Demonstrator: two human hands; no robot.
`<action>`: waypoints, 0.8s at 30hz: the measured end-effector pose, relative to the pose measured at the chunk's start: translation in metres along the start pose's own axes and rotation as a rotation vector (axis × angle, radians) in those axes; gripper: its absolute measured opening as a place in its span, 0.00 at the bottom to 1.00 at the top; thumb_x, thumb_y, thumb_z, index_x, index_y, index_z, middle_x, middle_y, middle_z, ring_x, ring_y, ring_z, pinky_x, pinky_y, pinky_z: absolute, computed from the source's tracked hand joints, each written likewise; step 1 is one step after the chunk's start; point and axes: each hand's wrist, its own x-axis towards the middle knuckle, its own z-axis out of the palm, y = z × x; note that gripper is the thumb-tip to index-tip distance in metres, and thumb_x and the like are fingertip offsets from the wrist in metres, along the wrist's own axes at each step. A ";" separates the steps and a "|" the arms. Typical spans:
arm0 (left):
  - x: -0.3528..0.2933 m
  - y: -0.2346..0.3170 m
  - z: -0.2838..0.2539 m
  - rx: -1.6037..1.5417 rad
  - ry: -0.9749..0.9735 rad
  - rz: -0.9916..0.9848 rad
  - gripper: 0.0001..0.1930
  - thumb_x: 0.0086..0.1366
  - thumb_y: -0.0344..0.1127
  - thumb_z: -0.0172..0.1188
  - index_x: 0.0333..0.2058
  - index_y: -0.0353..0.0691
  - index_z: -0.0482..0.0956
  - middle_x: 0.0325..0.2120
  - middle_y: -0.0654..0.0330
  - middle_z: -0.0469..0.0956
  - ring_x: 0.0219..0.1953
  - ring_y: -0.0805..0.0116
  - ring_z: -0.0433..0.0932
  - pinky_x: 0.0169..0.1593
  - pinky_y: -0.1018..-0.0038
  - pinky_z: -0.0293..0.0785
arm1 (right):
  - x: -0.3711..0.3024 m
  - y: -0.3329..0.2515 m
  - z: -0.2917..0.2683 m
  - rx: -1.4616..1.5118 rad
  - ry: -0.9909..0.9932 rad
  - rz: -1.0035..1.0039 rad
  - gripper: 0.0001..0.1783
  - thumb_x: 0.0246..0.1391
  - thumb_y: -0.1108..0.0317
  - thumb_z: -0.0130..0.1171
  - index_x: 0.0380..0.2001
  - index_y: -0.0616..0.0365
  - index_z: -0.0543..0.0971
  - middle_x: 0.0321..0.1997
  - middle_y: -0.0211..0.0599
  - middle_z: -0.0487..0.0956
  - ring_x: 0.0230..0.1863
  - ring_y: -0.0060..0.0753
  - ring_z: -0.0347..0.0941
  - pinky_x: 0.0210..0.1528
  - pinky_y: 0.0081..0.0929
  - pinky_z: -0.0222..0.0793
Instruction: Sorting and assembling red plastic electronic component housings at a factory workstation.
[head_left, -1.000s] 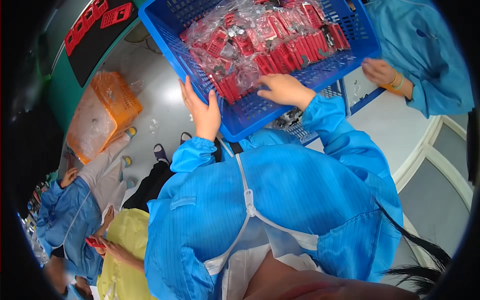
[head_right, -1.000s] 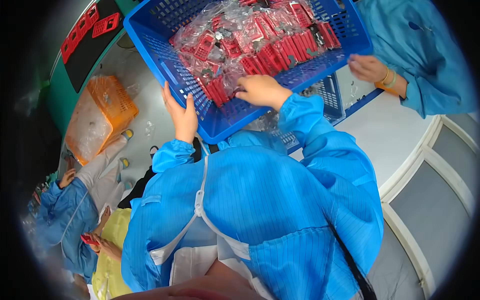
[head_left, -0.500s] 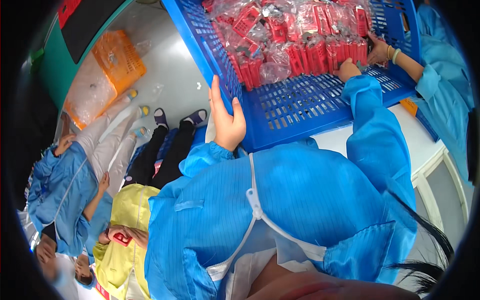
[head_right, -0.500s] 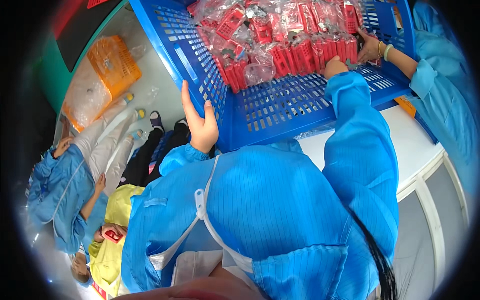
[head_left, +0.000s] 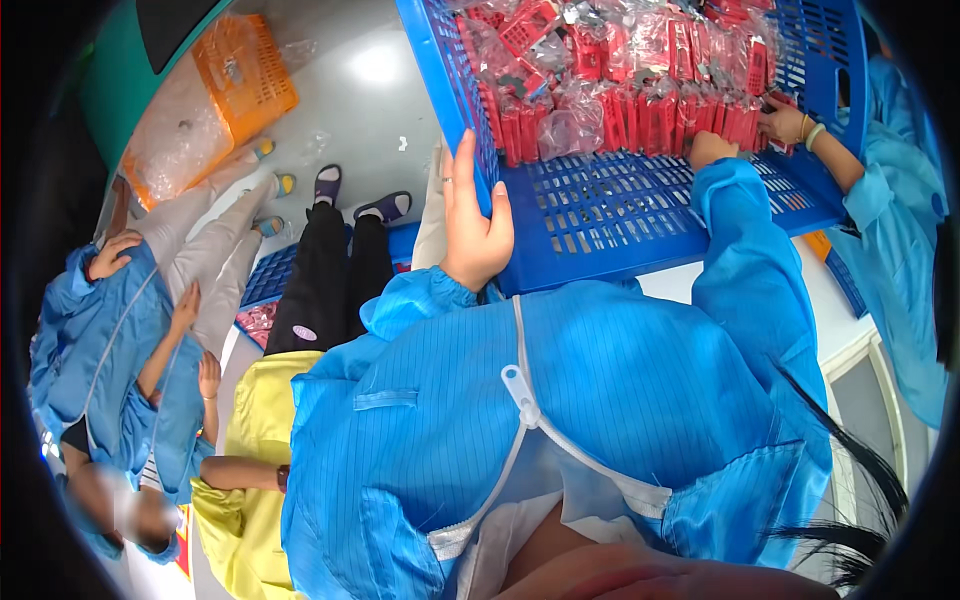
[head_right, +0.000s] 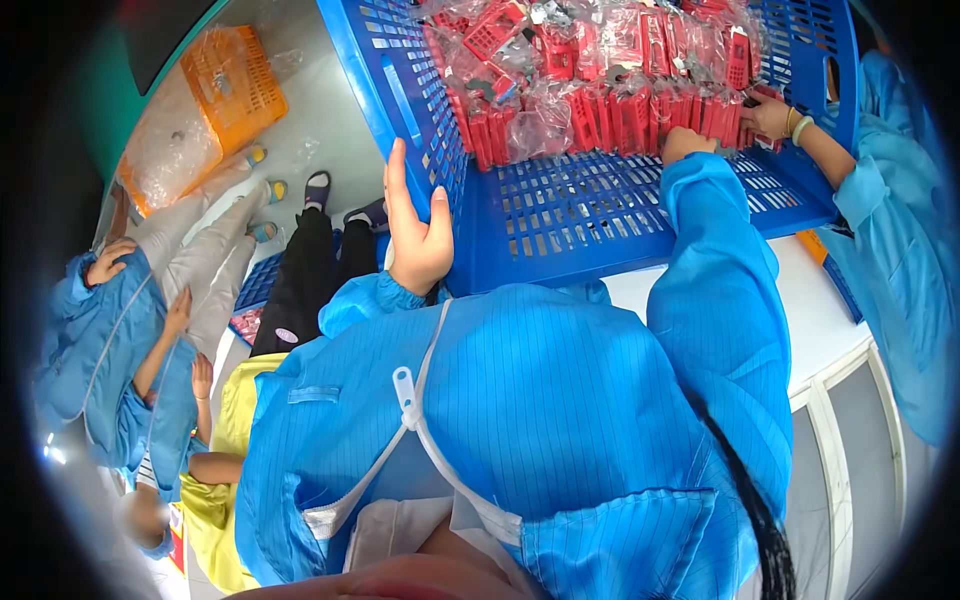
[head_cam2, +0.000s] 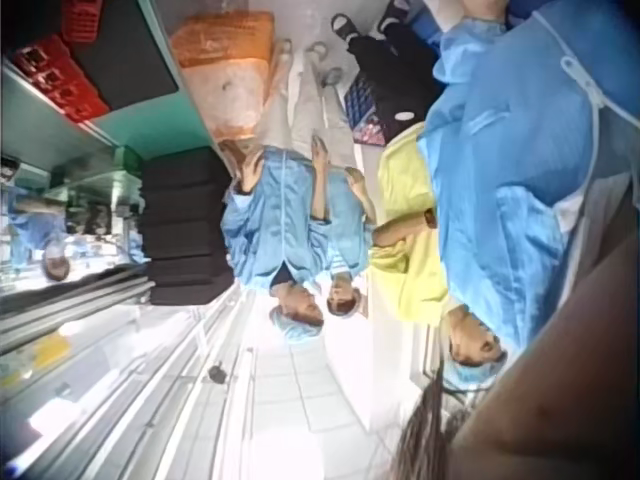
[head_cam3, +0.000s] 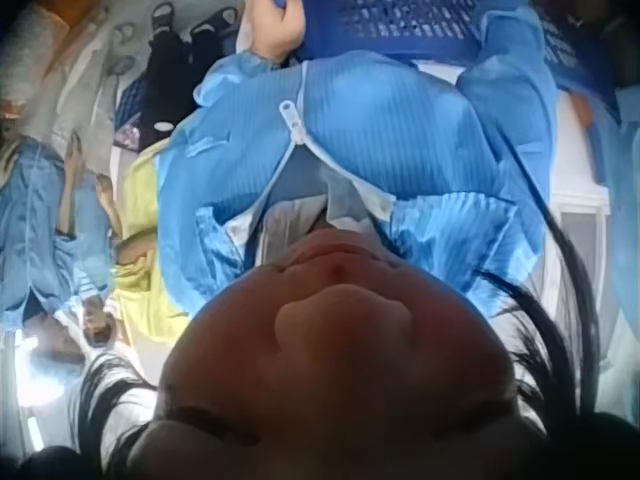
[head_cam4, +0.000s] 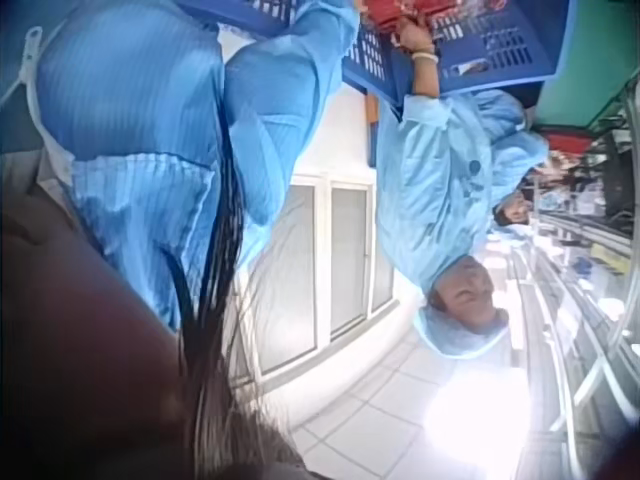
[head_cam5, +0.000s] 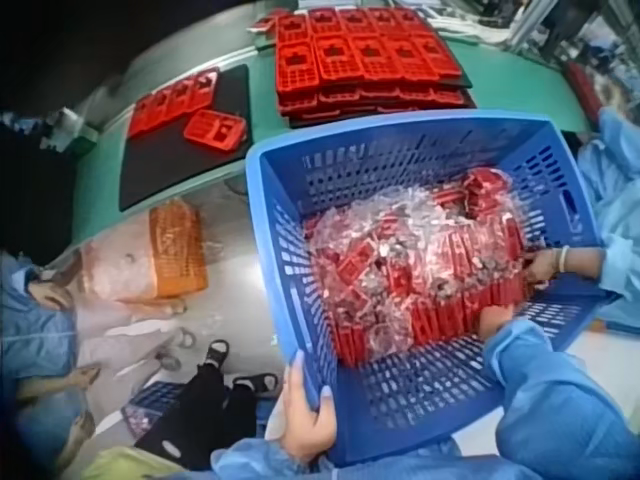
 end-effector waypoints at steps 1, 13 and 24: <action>0.000 -0.001 0.000 -0.003 0.004 -0.004 0.33 0.60 0.22 0.48 0.64 0.33 0.51 0.61 0.42 0.56 0.63 0.45 0.56 0.65 0.61 0.50 | 0.002 0.005 0.002 0.043 0.025 0.002 0.18 0.50 0.55 0.57 0.36 0.56 0.82 0.41 0.48 0.81 0.46 0.51 0.77 0.51 0.51 0.64; -0.001 -0.002 0.000 -0.045 0.011 -0.001 0.31 0.59 0.22 0.49 0.63 0.32 0.54 0.60 0.41 0.56 0.64 0.45 0.54 0.65 0.62 0.50 | 0.008 -0.017 0.005 0.174 -0.106 -0.113 0.21 0.51 0.54 0.57 0.37 0.62 0.81 0.41 0.57 0.79 0.45 0.55 0.76 0.47 0.45 0.72; -0.003 0.000 -0.003 0.051 0.028 0.070 0.33 0.59 0.21 0.49 0.64 0.35 0.52 0.61 0.43 0.57 0.64 0.48 0.55 0.66 0.62 0.50 | 0.022 -0.016 -0.018 -0.050 -0.047 -0.353 0.23 0.58 0.53 0.44 0.36 0.60 0.81 0.40 0.53 0.79 0.44 0.55 0.76 0.48 0.47 0.69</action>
